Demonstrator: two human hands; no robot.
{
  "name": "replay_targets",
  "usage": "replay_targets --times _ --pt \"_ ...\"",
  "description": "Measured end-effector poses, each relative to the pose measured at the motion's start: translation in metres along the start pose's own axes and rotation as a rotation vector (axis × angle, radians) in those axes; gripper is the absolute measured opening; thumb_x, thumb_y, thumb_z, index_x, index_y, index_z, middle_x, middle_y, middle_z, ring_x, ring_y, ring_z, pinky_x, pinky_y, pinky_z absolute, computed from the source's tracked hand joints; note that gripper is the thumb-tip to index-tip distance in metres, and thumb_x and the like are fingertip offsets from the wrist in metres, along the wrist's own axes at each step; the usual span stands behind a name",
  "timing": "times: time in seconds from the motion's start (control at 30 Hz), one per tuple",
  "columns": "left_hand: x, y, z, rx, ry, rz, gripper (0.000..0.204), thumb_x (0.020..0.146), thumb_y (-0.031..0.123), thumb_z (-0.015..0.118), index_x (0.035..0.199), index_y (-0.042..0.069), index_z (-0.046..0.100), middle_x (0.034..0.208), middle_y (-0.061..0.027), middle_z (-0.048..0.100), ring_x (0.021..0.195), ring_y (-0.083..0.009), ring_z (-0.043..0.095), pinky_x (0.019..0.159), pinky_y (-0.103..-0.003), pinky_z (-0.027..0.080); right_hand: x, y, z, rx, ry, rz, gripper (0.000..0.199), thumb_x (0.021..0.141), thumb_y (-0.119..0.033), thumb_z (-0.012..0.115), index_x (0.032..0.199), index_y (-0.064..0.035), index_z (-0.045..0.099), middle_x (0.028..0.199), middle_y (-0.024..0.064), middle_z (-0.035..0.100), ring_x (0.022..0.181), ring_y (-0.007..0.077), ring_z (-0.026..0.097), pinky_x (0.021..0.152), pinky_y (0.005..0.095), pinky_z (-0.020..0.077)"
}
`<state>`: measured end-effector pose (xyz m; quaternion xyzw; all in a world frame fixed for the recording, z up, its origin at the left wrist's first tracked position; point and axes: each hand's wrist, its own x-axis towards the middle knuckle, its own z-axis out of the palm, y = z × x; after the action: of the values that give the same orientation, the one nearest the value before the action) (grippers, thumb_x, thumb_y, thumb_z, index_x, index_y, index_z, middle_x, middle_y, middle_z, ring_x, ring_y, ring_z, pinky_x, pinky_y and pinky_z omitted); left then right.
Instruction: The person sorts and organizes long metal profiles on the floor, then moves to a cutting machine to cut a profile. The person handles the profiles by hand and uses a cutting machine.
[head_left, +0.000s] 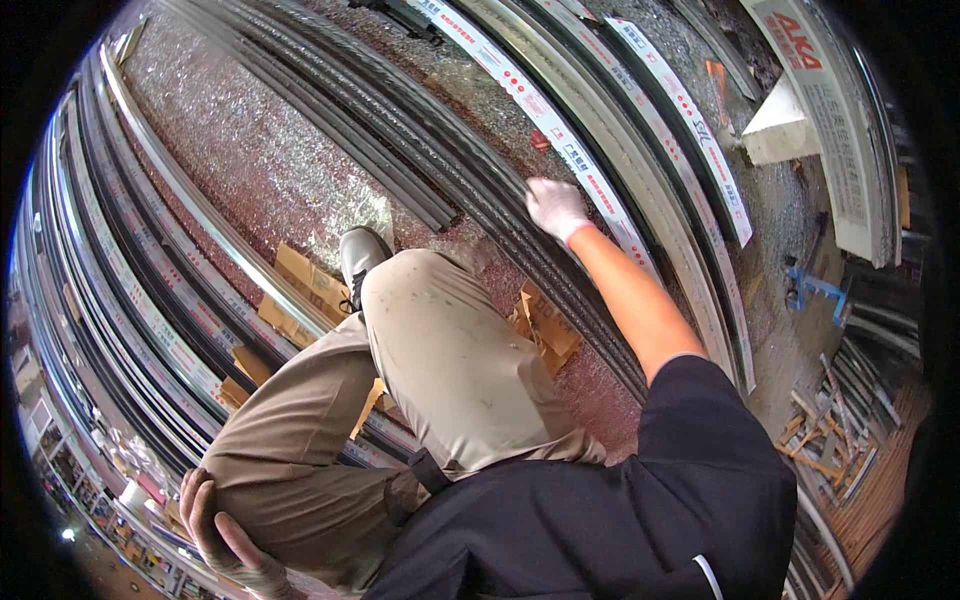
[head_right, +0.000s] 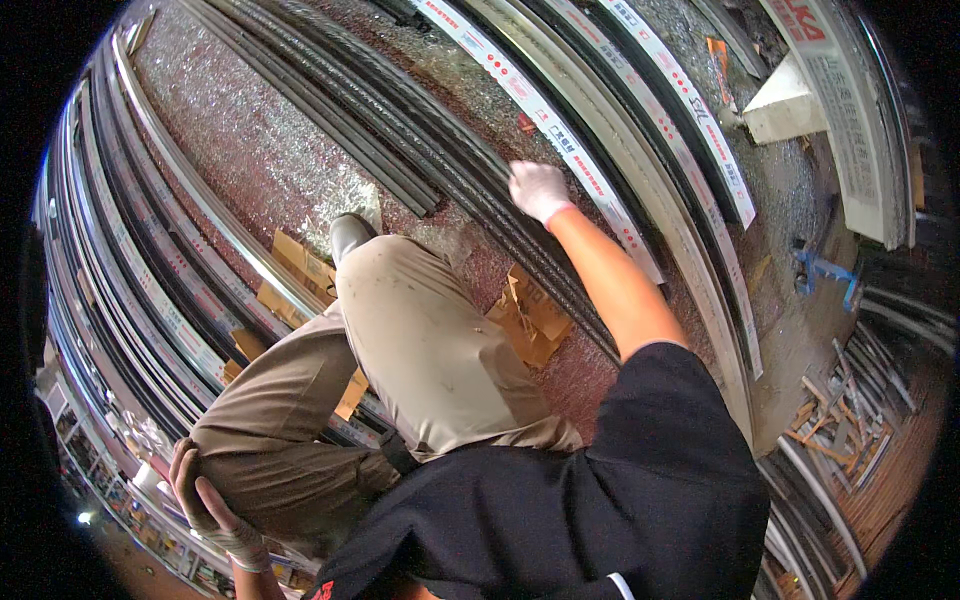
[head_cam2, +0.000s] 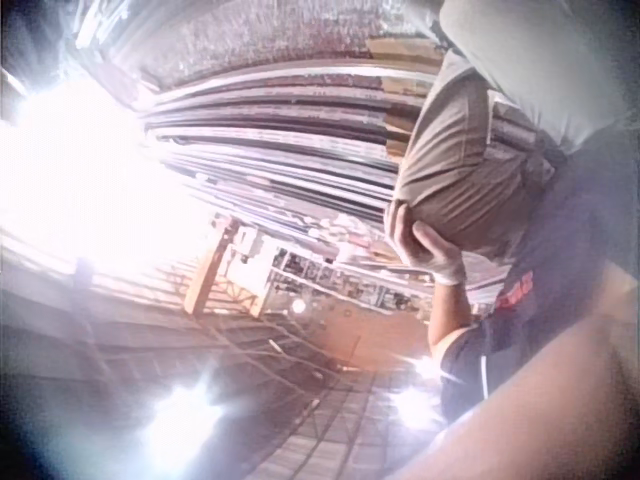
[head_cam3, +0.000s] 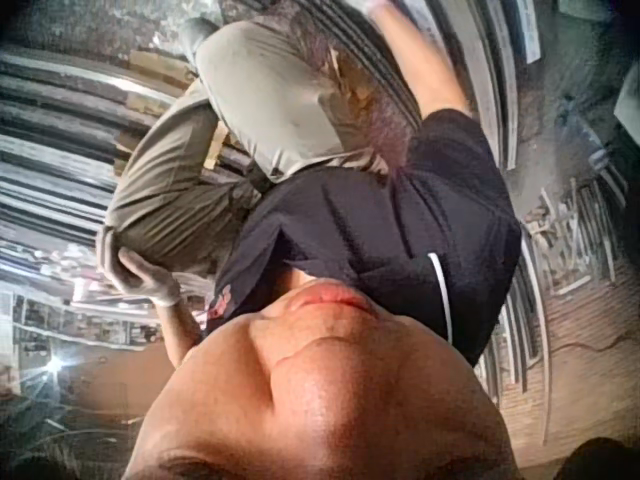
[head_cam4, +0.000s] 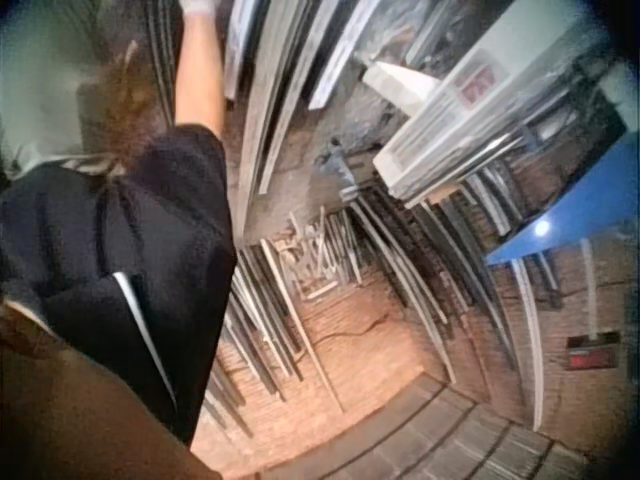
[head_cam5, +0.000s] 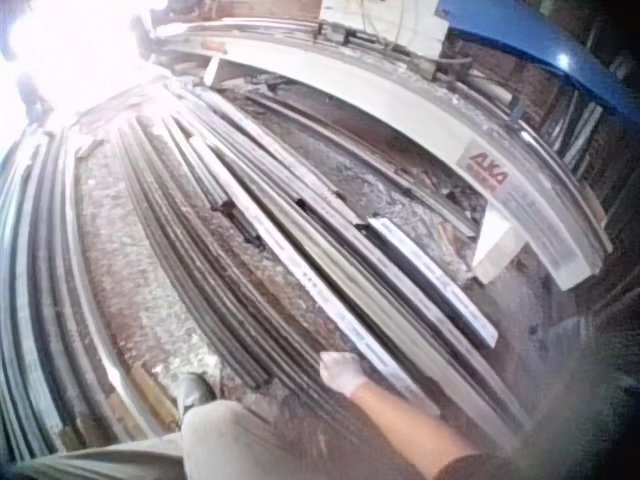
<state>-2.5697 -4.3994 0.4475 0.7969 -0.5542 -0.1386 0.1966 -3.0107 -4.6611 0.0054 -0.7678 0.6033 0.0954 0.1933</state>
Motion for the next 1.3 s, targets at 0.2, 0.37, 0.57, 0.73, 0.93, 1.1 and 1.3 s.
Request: replay_targets --times 0.2,0.37,0.57,0.73,0.93,1.1,1.3 --pt "0.006 0.012 0.003 -0.020 -0.030 -0.025 0.035 0.107 0.018 0.042 0.128 -0.004 0.059 0.136 -0.0185 0.058 0.131 -0.0306 0.051 0.118 -0.045 0.032 0.036 -0.058 -0.003 0.298 0.406 0.071 0.032 0.095 -0.023 0.057 0.122 -0.0079 0.064 0.111 0.0161 0.069 0.101 0.0331 0.067 0.090 0.0454 0.0552" --pt "0.014 0.011 0.006 -0.038 -0.016 -0.028 0.035 0.107 0.020 0.042 0.127 -0.004 0.059 0.137 -0.0173 0.058 0.131 -0.0297 0.051 0.118 -0.044 0.032 -0.047 -0.050 0.022 0.172 0.449 0.111 0.064 0.096 -0.039 0.060 0.148 -0.0054 0.045 0.135 0.0216 0.054 0.117 0.0366 0.057 0.103 0.0500 0.0442" --pt "0.029 0.026 0.007 -0.003 -0.061 -0.028 0.037 0.108 0.020 0.041 0.128 -0.004 0.059 0.135 -0.0176 0.059 0.130 -0.0304 0.052 0.117 -0.044 0.033 -0.077 -0.036 0.036 0.017 0.393 0.121 0.078 0.087 -0.050 0.069 0.148 -0.0078 0.046 0.139 0.0224 0.044 0.112 0.0393 0.053 0.096 0.0545 0.0431" --pt "0.053 0.040 0.018 0.094 -0.006 -0.040 0.037 0.106 0.025 0.051 0.118 -0.005 0.069 0.117 -0.0214 0.070 0.106 -0.0370 0.065 0.097 -0.047 0.050 -0.074 -0.034 0.039 -0.021 0.352 0.149 0.068 0.092 -0.050 0.065 0.146 -0.0128 0.050 0.134 0.0228 0.046 0.104 0.0371 0.054 0.091 0.0532 0.0452" --pt "0.104 0.029 0.020 0.100 -0.126 -0.017 0.041 0.109 0.027 0.045 0.118 -0.006 0.068 0.117 -0.0214 0.070 0.108 -0.0351 0.064 0.100 -0.047 0.048 -0.074 -0.031 0.034 0.001 0.331 0.180 0.067 0.091 -0.055 0.063 0.145 -0.0152 0.054 0.137 0.0213 0.047 0.107 0.0359 0.055 0.095 0.0520 0.0453" --pt "0.159 0.018 0.004 0.093 -0.485 -0.022 0.044 0.109 0.030 0.041 0.130 -0.002 0.061 0.131 -0.0172 0.063 0.124 -0.0311 0.057 0.113 -0.046 0.038 -0.070 -0.031 0.033 0.021 0.211 0.201 0.069 0.092 -0.058 0.062 0.147 -0.0171 0.053 0.140 0.0199 0.046 0.110 0.0355 0.056 0.099 0.0526 0.0444" --pt "0.173 0.041 -0.007 0.050 -0.792 -0.088 0.044 0.107 0.033 0.042 0.126 -0.003 0.060 0.131 -0.0185 0.059 0.123 -0.0320 0.054 0.112 -0.045 0.037 -0.068 -0.032 0.030 -0.028 0.167 0.231 0.069 0.090 -0.058 0.064 0.147 -0.0206 0.053 0.143 0.0190 0.044 0.113 0.0354 0.057 0.100 0.0531 0.0445"
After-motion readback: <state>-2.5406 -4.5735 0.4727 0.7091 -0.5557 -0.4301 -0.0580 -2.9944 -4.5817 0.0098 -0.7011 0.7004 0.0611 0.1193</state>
